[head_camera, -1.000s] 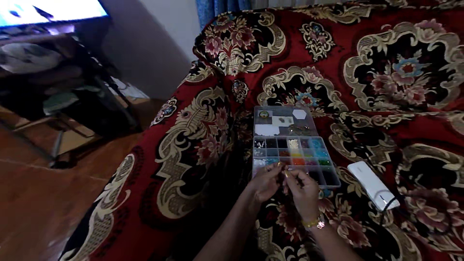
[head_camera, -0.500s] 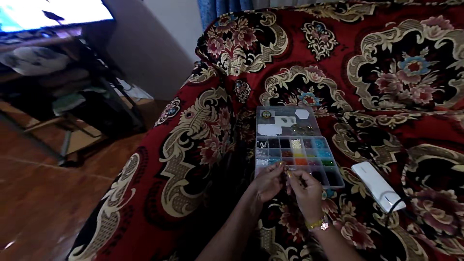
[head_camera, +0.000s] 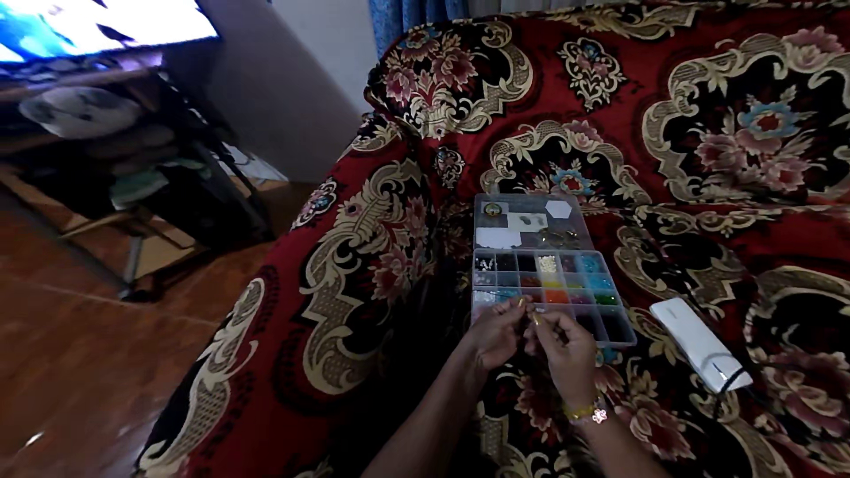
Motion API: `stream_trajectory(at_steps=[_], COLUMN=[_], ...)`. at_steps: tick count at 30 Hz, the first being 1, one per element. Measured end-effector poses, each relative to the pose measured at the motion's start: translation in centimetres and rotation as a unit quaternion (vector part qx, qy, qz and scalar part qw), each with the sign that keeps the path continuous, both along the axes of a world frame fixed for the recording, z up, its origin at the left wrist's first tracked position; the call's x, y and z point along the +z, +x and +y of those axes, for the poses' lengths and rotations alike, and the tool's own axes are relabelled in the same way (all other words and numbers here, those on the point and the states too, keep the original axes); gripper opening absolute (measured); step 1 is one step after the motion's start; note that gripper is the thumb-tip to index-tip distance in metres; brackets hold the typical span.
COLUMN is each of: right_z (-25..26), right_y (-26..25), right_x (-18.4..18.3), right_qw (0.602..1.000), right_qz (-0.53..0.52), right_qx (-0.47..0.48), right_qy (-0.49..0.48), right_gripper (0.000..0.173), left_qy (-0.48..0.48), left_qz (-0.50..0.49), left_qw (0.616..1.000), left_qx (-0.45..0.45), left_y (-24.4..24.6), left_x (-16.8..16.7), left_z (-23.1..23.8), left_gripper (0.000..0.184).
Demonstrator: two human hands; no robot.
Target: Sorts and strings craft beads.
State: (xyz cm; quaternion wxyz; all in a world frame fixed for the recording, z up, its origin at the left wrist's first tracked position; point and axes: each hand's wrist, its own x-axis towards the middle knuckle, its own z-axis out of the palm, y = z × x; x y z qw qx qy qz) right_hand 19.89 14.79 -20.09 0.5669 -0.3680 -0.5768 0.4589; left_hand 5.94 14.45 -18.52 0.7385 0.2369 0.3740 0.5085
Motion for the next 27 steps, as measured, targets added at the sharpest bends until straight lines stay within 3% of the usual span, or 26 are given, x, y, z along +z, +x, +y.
stream_trajectory(at_steps=[14, 27], right_z=[0.15, 0.08], right_y=[0.03, 0.04], right_x=[-0.33, -0.03], right_qw=[1.000, 1.000], right_qz=[0.000, -0.023], right_qx=[0.002, -0.001], right_qy=[-0.002, -0.012], right_gripper=[0.007, 0.007], left_qy=[-0.019, -0.007], left_qz=[-0.028, 0.018], left_qw=[0.999, 1.000], left_qx=[0.007, 0.006], left_y=[0.00, 0.04], left_x=[-0.09, 0.10], left_z=[0.08, 0.09], left_gripper=[0.027, 0.025])
